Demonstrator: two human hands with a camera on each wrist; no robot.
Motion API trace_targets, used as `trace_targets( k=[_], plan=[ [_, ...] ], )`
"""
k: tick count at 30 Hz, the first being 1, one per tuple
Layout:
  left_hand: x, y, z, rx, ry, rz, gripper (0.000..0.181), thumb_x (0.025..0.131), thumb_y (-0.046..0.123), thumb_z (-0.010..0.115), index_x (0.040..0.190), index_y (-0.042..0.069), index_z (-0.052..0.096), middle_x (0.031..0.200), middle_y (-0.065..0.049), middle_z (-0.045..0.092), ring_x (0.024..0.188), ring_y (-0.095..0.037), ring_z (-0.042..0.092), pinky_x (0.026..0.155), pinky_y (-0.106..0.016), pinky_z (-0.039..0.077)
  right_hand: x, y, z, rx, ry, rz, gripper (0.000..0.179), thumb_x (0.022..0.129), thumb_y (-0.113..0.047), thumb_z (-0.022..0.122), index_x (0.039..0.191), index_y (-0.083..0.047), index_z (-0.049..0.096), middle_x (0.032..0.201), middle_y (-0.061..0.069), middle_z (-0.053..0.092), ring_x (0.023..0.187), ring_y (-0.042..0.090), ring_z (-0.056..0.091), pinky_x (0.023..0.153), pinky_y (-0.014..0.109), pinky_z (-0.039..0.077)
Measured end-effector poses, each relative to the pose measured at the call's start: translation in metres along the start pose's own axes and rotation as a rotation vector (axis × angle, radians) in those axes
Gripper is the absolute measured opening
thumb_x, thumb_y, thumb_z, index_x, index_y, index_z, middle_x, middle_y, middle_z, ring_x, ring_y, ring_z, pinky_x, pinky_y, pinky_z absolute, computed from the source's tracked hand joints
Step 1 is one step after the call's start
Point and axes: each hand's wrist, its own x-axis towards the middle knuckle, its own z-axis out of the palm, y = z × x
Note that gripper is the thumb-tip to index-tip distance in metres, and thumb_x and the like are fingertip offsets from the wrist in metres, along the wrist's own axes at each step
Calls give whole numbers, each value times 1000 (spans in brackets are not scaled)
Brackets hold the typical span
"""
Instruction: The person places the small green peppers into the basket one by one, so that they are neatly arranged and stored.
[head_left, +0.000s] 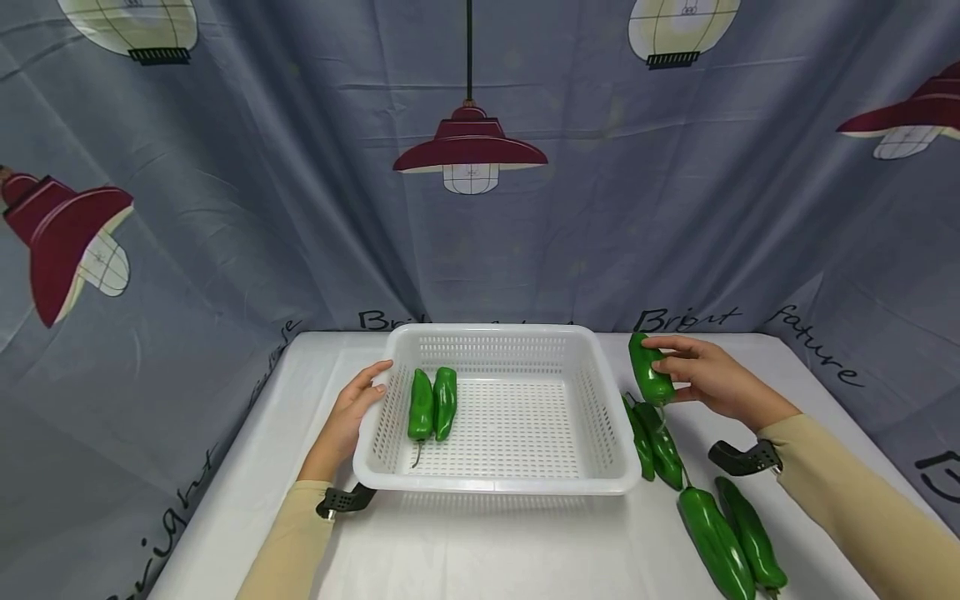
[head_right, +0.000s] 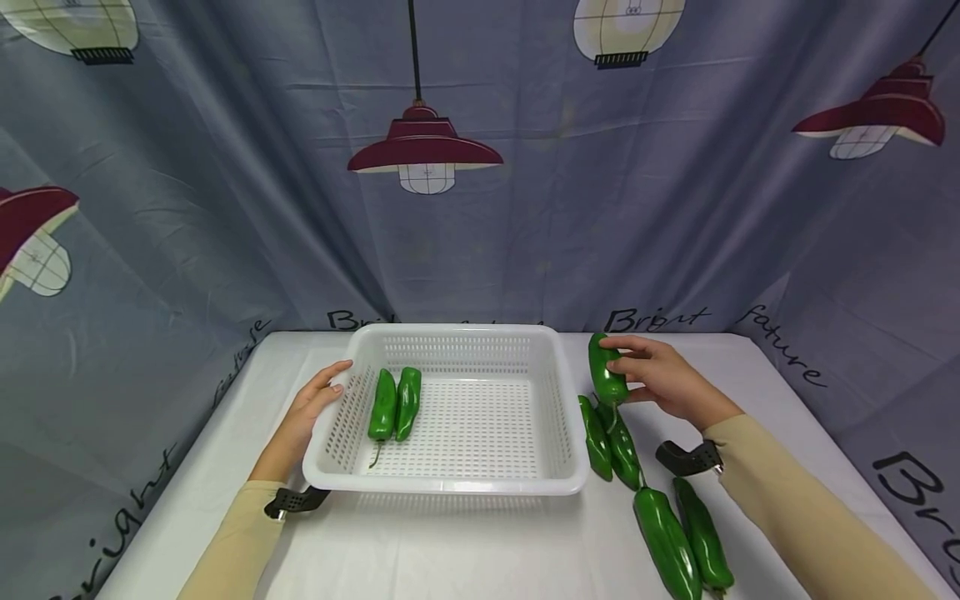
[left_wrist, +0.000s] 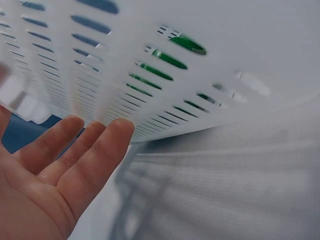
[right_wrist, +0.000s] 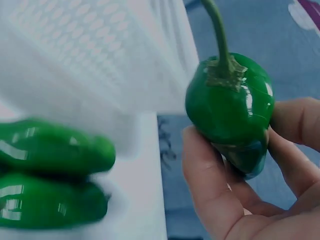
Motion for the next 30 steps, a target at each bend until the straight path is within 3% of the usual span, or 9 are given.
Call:
trace_targets(
  k=[4, 7, 12, 17, 26, 30],
  plan=[
    [1, -2, -1, -20, -8, 0, 51, 109, 20, 42, 157, 7, 31, 163, -22, 30, 123, -17, 60, 91, -31, 60, 6, -15, 11, 52, -10, 1, 65, 105, -20, 56, 159, 0, 26, 132, 11, 55, 99, 7, 69, 85, 40, 63],
    [0, -2, -1, -22, -5, 5, 51, 109, 20, 42, 157, 6, 31, 162, -23, 31, 118, -11, 61, 91, -31, 60, 12, -23, 21, 75, -30, 3, 65, 104, -20, 56, 159, -1, 27, 137, 17, 52, 99, 9, 69, 85, 40, 63],
    [0, -1, 0, -19, 3, 5, 50, 109, 18, 41, 156, 5, 32, 160, -24, 33, 117, -13, 63, 91, -30, 60, 22, -30, 41, 84, -71, 10, 65, 104, -18, 56, 159, -1, 27, 148, 30, 42, 98, 12, 68, 84, 40, 63],
    [0, 1, 1, -18, 1, 5, 49, 109, 17, 41, 156, 6, 33, 160, -25, 34, 118, -16, 63, 90, -31, 61, 29, -39, 60, 96, -110, 15, 64, 103, -17, 56, 159, -1, 28, 153, 34, 35, 99, 16, 68, 84, 44, 63],
    [-1, 1, 1, -27, 0, 9, 49, 109, 15, 40, 156, 5, 32, 160, -25, 33, 113, -10, 64, 89, -29, 61, 47, -51, 92, 120, -170, 26, 62, 101, -15, 62, 156, -6, 36, 147, 30, 42, 99, 21, 67, 88, 50, 62],
    [0, 0, 0, -49, -6, 19, 49, 109, 14, 40, 156, 2, 32, 159, -27, 32, 112, -8, 65, 89, -27, 60, 54, -54, 108, 129, -178, 21, 60, 100, -12, 62, 155, -4, 38, 145, 31, 45, 99, 22, 69, 84, 46, 64]
  ],
)
